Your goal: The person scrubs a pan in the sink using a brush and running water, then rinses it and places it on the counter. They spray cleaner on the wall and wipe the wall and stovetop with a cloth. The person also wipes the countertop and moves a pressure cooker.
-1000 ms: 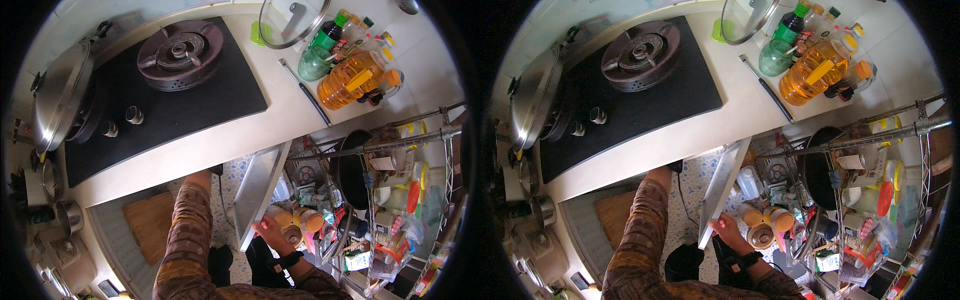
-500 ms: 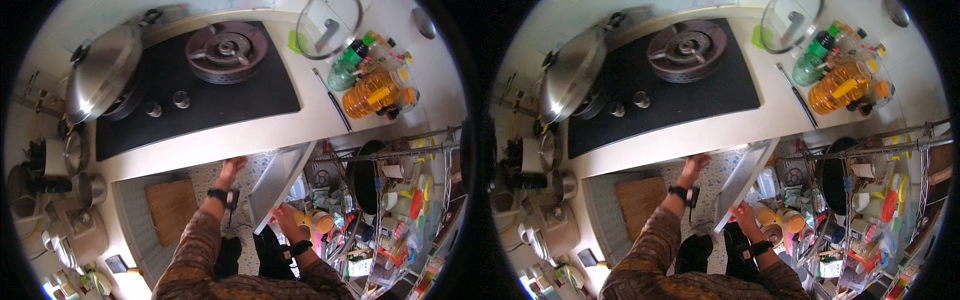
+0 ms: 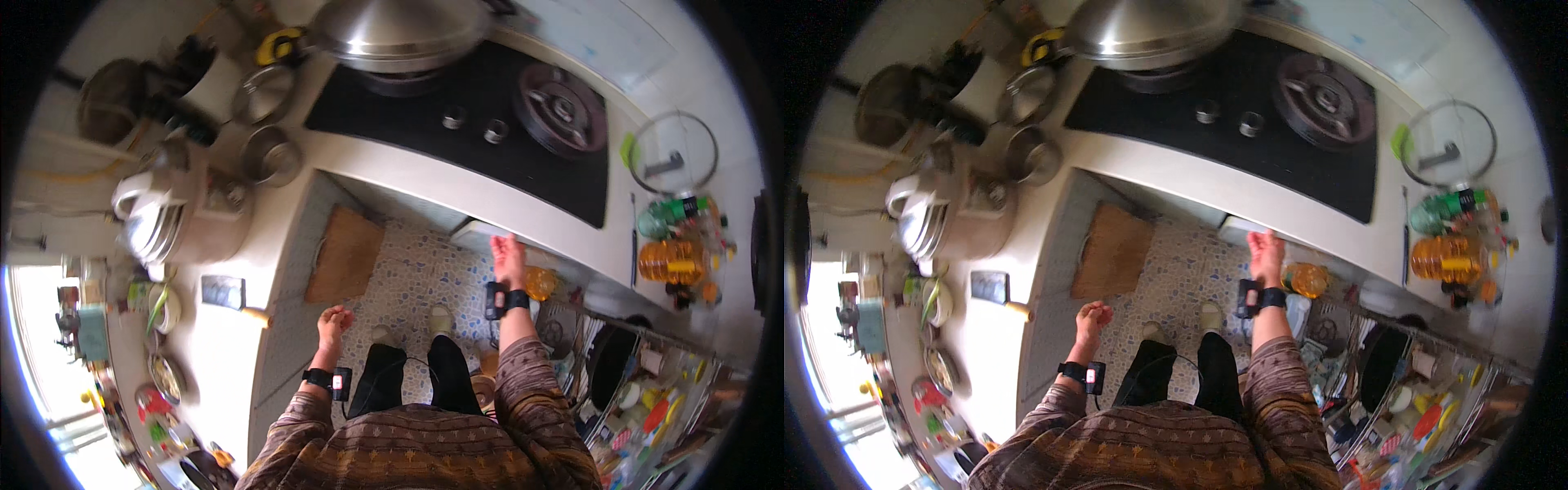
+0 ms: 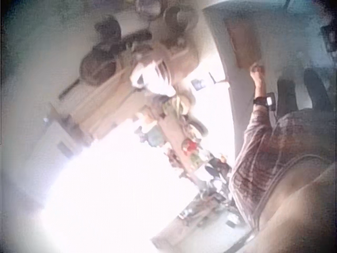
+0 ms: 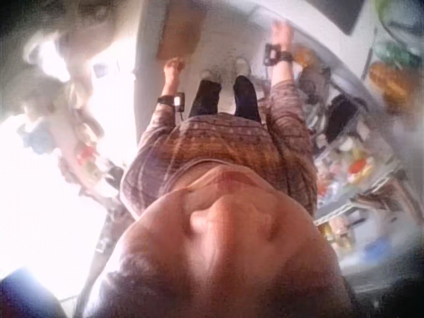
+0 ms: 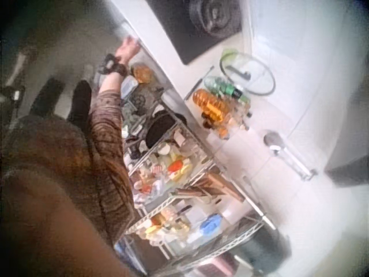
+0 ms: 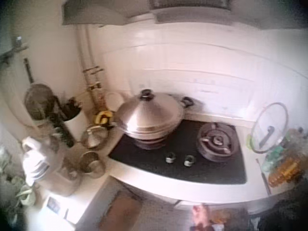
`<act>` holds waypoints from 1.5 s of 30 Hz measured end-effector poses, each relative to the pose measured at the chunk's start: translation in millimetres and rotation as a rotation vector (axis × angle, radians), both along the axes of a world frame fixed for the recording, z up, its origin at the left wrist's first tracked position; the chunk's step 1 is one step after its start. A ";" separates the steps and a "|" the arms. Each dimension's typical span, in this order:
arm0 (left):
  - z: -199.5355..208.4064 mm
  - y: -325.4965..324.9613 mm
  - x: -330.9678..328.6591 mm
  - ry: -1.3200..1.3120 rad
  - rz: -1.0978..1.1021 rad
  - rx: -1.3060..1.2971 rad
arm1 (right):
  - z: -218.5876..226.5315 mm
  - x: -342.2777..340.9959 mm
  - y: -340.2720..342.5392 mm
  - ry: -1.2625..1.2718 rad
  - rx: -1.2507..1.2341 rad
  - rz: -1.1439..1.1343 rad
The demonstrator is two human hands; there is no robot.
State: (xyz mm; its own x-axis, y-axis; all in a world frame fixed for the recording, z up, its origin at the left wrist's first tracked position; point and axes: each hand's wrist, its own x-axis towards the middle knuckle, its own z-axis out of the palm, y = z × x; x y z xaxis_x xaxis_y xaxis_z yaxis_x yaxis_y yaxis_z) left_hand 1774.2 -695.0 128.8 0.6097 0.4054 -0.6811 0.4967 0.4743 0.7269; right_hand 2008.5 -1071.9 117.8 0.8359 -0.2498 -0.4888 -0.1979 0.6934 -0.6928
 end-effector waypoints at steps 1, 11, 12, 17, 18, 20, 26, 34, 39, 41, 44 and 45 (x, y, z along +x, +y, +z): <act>2.2 0.4 -11.2 0.001 0.042 -0.017 | -2.3 7.5 1.1 -0.108 0.030 -0.003; 27.1 -1.4 -83.8 0.111 0.167 -0.125 | 5.8 -23.3 1.8 0.110 -0.005 0.315; 29.4 1.6 -87.0 0.134 0.165 -0.133 | 9.6 -33.6 9.2 0.134 -0.065 0.476; 39.8 23.3 -105.6 0.014 0.171 -0.120 | 35.3 -115.7 53.3 0.168 -0.566 1.169; 41.2 28.5 -106.3 0.026 0.206 -0.125 | 40.4 -126.3 58.4 0.142 -0.684 1.315; 45.0 36.6 -107.2 0.024 0.230 -0.065 | 50.2 -152.5 59.5 0.080 -0.724 1.414; 63.0 49.1 -94.8 0.010 0.294 -0.121 | 61.8 -176.3 40.3 0.038 -0.821 1.422; 81.6 74.8 -71.4 -0.274 0.439 -0.451 | 76.8 -154.5 4.6 0.150 -0.943 1.279; 80.3 95.5 -25.4 -0.397 0.680 -0.602 | 83.7 -156.8 0.3 0.115 -0.925 1.318; 87.1 98.3 -20.1 -0.361 0.752 -0.549 | 85.5 -163.4 -1.7 0.142 -0.919 1.336; 107.7 102.3 -40.6 -0.354 0.738 -0.400 | 84.9 -171.0 -3.9 0.129 -0.914 1.375; 116.0 104.2 -53.9 -0.409 0.747 -0.359 | 84.3 -171.9 -5.1 0.133 -0.923 1.380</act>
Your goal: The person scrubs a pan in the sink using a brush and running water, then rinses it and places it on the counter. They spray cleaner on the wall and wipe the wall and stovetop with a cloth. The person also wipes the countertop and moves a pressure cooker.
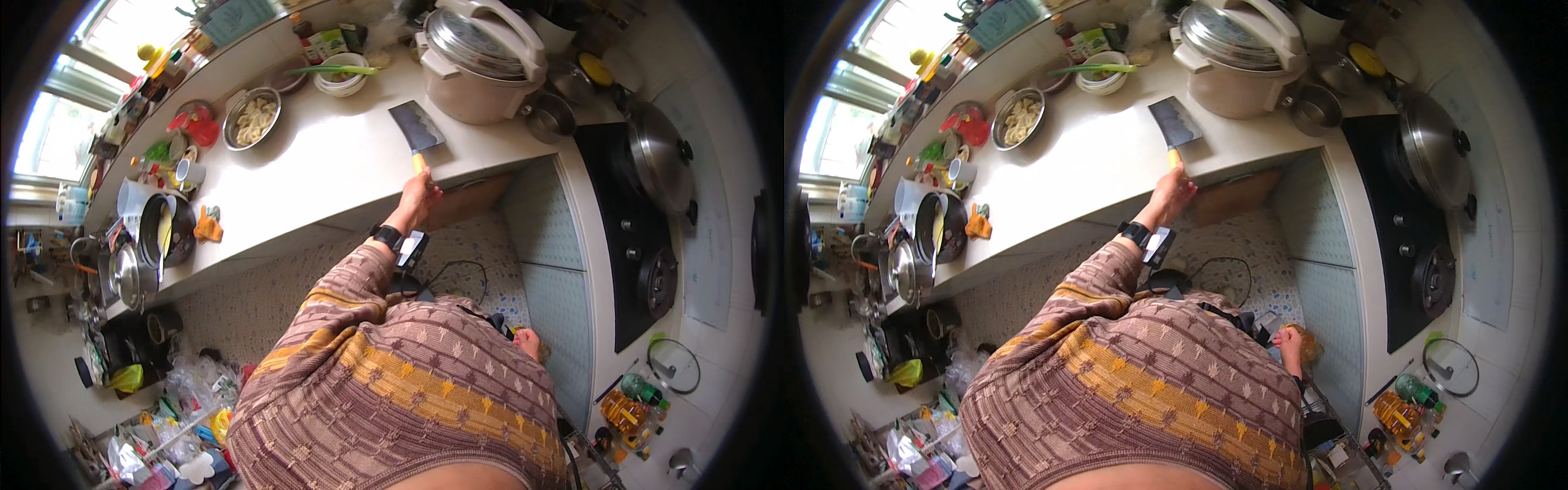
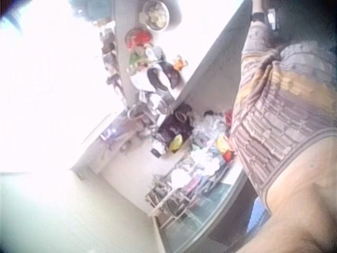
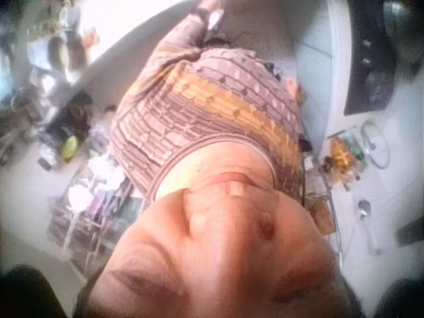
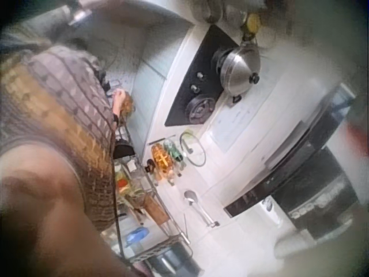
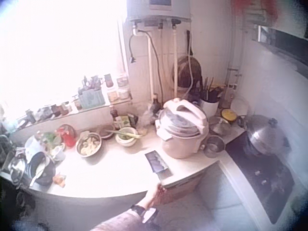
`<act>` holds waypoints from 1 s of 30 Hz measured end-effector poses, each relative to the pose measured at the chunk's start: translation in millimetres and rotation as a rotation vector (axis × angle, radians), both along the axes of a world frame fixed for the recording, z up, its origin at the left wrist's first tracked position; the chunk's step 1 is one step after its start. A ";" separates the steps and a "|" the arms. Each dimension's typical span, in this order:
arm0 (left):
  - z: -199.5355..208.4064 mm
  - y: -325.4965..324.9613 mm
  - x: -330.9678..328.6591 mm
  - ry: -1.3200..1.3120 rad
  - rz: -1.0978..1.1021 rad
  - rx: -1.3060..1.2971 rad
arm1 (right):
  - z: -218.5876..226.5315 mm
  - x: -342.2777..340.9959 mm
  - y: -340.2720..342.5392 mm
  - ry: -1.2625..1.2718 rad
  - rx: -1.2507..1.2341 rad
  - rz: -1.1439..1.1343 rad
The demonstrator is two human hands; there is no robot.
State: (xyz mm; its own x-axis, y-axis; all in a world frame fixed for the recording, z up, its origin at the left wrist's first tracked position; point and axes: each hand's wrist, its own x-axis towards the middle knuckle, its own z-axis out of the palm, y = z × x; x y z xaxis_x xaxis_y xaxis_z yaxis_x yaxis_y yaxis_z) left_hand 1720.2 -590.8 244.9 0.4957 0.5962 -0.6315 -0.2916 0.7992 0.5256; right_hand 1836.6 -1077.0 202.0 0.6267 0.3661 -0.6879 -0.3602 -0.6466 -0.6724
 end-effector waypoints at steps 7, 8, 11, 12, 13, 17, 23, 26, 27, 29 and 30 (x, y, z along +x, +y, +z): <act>31.8 2.7 -155.9 0.028 0.100 0.155 | -15.6 17.0 5.1 -0.045 0.017 0.075; 31.1 -1.6 -182.0 0.101 0.134 0.183 | -17.0 21.8 6.6 -0.060 0.048 0.111; 26.6 -11.9 -249.7 0.370 0.263 0.238 | -25.1 33.5 20.2 -0.089 0.032 0.161; 25.7 -15.5 -267.1 0.443 0.323 0.253 | -27.8 37.3 28.4 -0.059 0.000 0.155; 26.5 -17.1 -281.8 0.514 0.380 0.264 | -29.0 40.4 37.7 -0.055 0.011 0.178; 42.9 -21.5 -314.9 0.496 0.332 0.331 | -13.7 37.1 82.5 -0.125 0.084 0.275; 81.0 -30.2 -264.5 0.100 0.004 0.540 | 86.7 -10.5 181.5 -0.202 0.425 0.275; 106.2 -23.1 -207.4 -0.004 -0.266 0.676 | 152.9 -38.2 209.6 -0.325 0.596 0.348; 116.7 -20.3 -185.0 -0.052 -0.363 0.744 | 172.9 -45.7 214.2 -0.396 0.638 0.337; 142.5 -22.3 -133.0 0.002 -0.489 0.965 | 210.1 -55.0 211.9 -0.530 0.665 0.307; 157.8 -28.1 -109.2 0.005 -0.569 1.036 | 225.9 -55.6 210.9 -0.695 0.664 0.341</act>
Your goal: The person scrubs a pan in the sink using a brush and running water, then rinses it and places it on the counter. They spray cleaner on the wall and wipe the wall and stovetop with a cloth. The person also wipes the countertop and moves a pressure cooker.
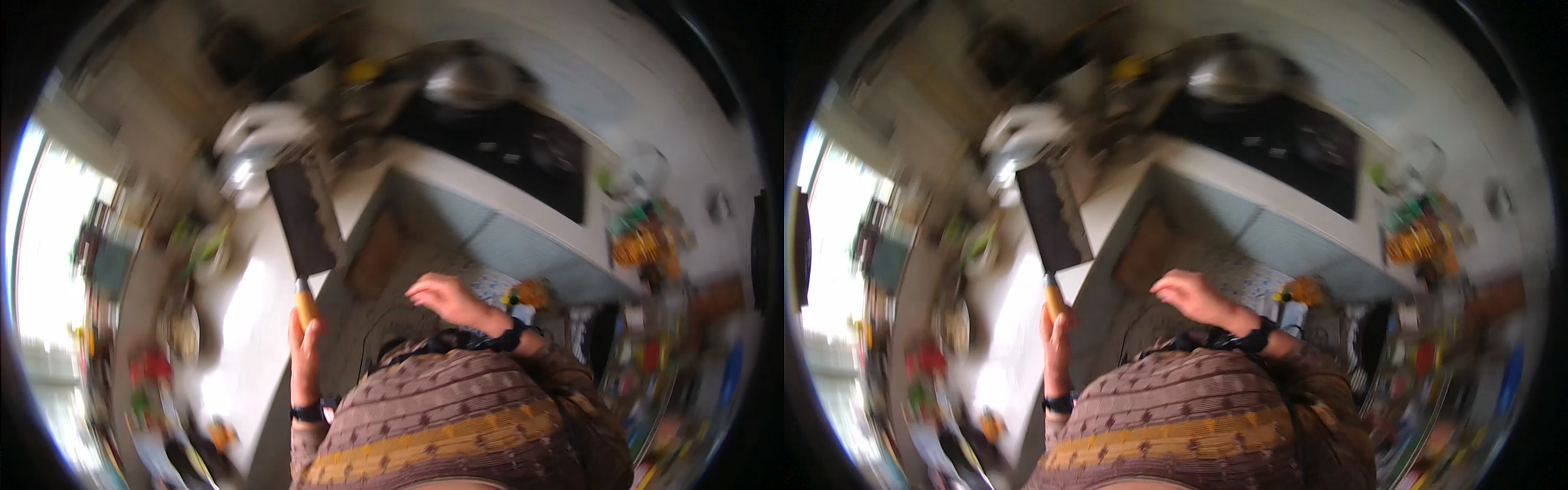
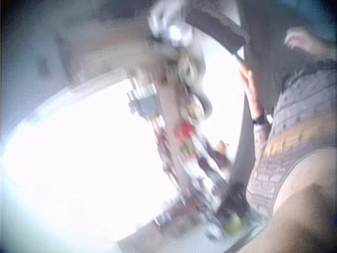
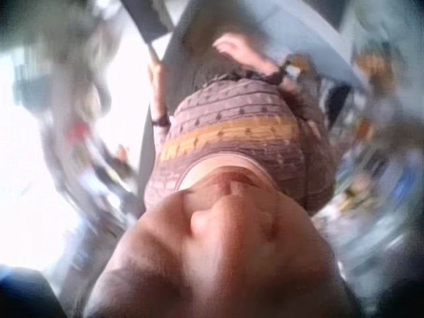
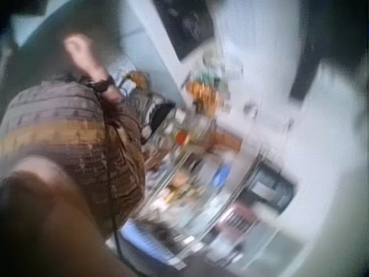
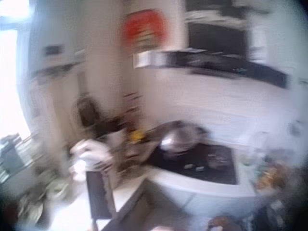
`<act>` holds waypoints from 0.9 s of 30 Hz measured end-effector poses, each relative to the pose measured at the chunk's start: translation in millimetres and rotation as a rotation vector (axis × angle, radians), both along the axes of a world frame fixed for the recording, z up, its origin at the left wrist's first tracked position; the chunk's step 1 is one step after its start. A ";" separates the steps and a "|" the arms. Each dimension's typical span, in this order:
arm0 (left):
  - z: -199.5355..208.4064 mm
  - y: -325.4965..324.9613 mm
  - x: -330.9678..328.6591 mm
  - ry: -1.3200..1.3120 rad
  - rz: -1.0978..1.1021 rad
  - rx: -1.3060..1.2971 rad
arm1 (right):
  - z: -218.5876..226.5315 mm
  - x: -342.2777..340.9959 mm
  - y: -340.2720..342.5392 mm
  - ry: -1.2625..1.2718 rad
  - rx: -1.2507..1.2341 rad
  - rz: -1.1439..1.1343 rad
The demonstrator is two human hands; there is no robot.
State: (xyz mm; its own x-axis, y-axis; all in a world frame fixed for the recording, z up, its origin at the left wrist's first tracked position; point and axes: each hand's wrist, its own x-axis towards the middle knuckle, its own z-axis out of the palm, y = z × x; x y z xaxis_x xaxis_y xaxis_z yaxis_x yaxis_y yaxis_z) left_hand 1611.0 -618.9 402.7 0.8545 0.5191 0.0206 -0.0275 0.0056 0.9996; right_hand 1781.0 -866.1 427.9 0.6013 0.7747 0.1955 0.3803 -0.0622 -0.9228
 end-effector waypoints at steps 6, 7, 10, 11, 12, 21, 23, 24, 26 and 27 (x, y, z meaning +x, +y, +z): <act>69.6 -108.1 141.3 -0.261 -0.564 0.355 | 61.9 -8.8 -42.7 -0.221 0.122 -0.513; 76.2 -130.0 157.0 -0.321 -0.629 0.373 | 66.9 -9.7 -48.2 -0.286 0.154 -0.636; 98.4 -212.3 189.9 -0.538 -0.863 0.475 | 74.3 -16.4 -86.5 -0.203 0.234 -1.078; 104.4 -241.8 189.3 -0.497 -0.940 0.460 | 74.1 -24.1 -104.4 -0.153 0.252 -1.219; 111.4 -266.7 188.9 -0.412 -1.031 0.526 | 74.1 -29.1 -124.2 -0.180 0.293 -1.326; 116.2 -306.3 189.7 -0.670 -1.489 0.701 | 116.7 -119.9 -317.5 -0.196 0.512 -1.785; 99.0 -282.1 215.5 -0.406 -1.454 0.589 | 128.1 -119.7 -346.6 -0.172 0.467 -1.931; 89.8 -266.8 228.8 -0.415 -1.360 0.668 | 133.4 -118.9 -360.7 -0.142 0.482 -1.963; 70.7 -231.7 252.2 -0.425 -1.206 0.740 | 142.4 -113.4 -388.1 -0.112 0.508 -2.007; 59.8 -212.9 260.0 -0.390 -1.143 0.716 | 144.8 -109.8 -401.0 -0.116 0.525 -2.036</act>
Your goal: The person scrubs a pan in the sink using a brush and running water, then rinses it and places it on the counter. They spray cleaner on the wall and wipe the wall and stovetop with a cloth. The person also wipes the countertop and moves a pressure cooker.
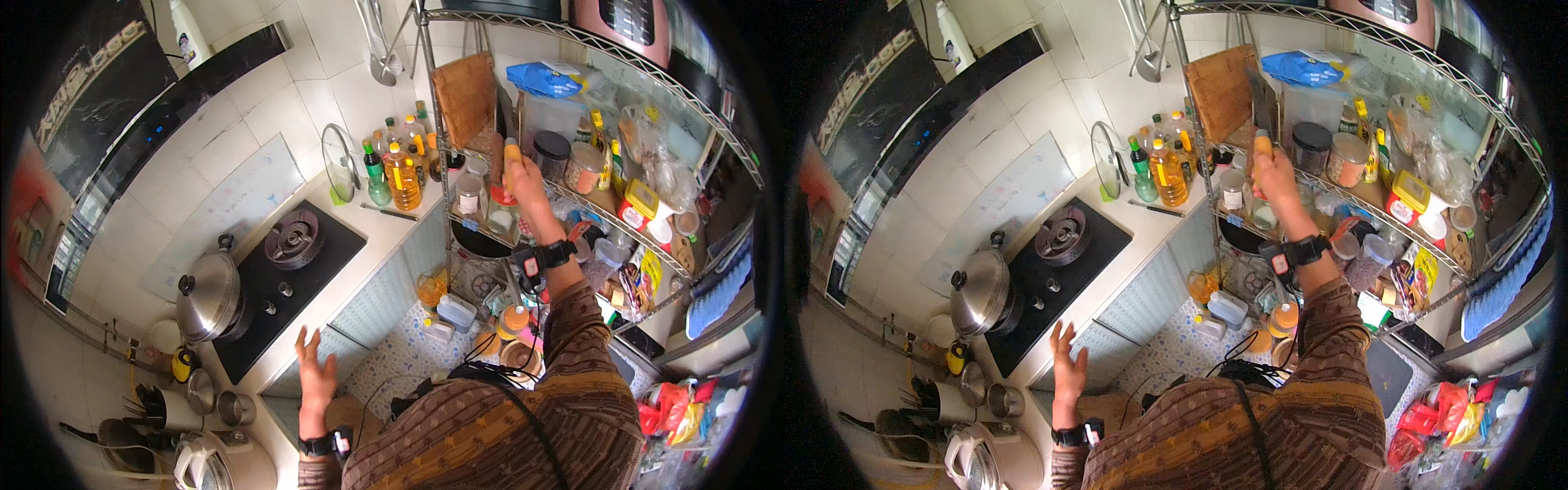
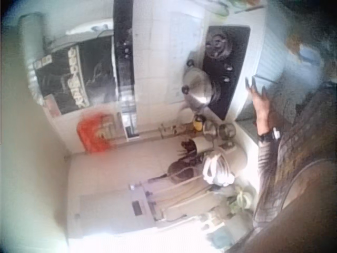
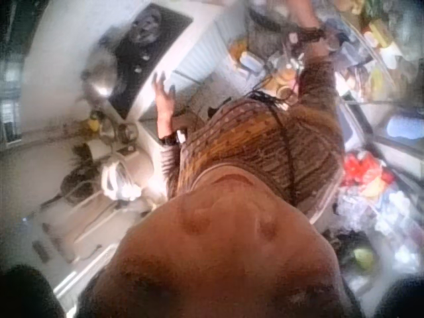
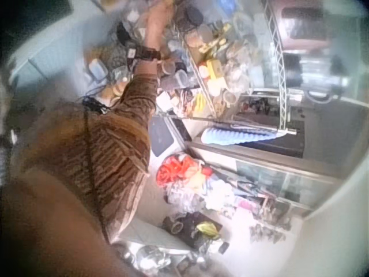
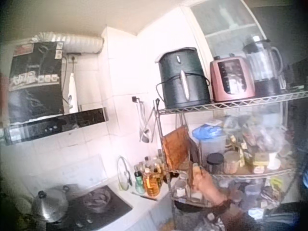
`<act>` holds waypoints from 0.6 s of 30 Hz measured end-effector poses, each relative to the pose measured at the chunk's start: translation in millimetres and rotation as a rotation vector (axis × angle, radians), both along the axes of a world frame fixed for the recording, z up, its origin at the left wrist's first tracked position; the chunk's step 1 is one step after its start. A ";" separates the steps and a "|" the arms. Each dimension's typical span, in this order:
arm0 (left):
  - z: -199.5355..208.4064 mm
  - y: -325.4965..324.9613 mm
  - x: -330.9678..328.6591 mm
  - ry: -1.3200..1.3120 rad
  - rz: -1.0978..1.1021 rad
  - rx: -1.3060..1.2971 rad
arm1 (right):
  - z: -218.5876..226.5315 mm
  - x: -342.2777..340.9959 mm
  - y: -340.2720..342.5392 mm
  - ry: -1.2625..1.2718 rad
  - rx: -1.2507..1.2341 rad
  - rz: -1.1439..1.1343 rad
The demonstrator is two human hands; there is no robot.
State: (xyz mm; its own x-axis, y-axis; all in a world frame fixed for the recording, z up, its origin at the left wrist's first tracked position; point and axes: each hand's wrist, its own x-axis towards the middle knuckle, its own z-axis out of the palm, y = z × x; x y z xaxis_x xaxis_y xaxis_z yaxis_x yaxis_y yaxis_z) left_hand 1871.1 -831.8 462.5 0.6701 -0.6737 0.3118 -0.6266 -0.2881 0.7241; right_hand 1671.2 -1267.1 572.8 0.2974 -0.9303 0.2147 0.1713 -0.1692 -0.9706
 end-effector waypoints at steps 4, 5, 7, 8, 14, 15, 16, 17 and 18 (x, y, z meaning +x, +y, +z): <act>-47.2 79.9 11.2 0.111 0.236 0.032 | -0.6 13.2 -54.3 -0.041 0.029 -0.019; -59.8 100.3 8.9 0.144 0.273 0.024 | -3.1 15.8 -69.2 -0.063 0.078 0.000; -86.4 137.2 -1.4 0.278 0.396 0.005 | -13.2 17.2 -95.0 -0.114 0.079 0.023; -99.7 151.4 -7.6 0.326 0.471 -0.039 | -15.0 18.5 -107.8 -0.110 0.128 0.055; -137.9 189.1 -43.2 0.453 0.588 -0.295 | -17.2 17.5 -148.6 0.226 0.162 0.025; -138.9 188.7 -47.4 0.533 0.633 -0.354 | -14.6 19.3 -151.0 0.321 0.244 -0.024; -138.6 189.3 -51.9 0.511 0.630 -0.371 | -14.3 17.5 -150.8 0.329 0.209 -0.003; -137.9 189.3 -55.6 0.522 0.647 -0.368 | -12.0 18.6 -151.1 0.375 0.187 -0.037; -137.1 191.0 -59.3 0.527 0.662 -0.364 | -10.7 18.6 -149.1 0.480 0.125 -0.082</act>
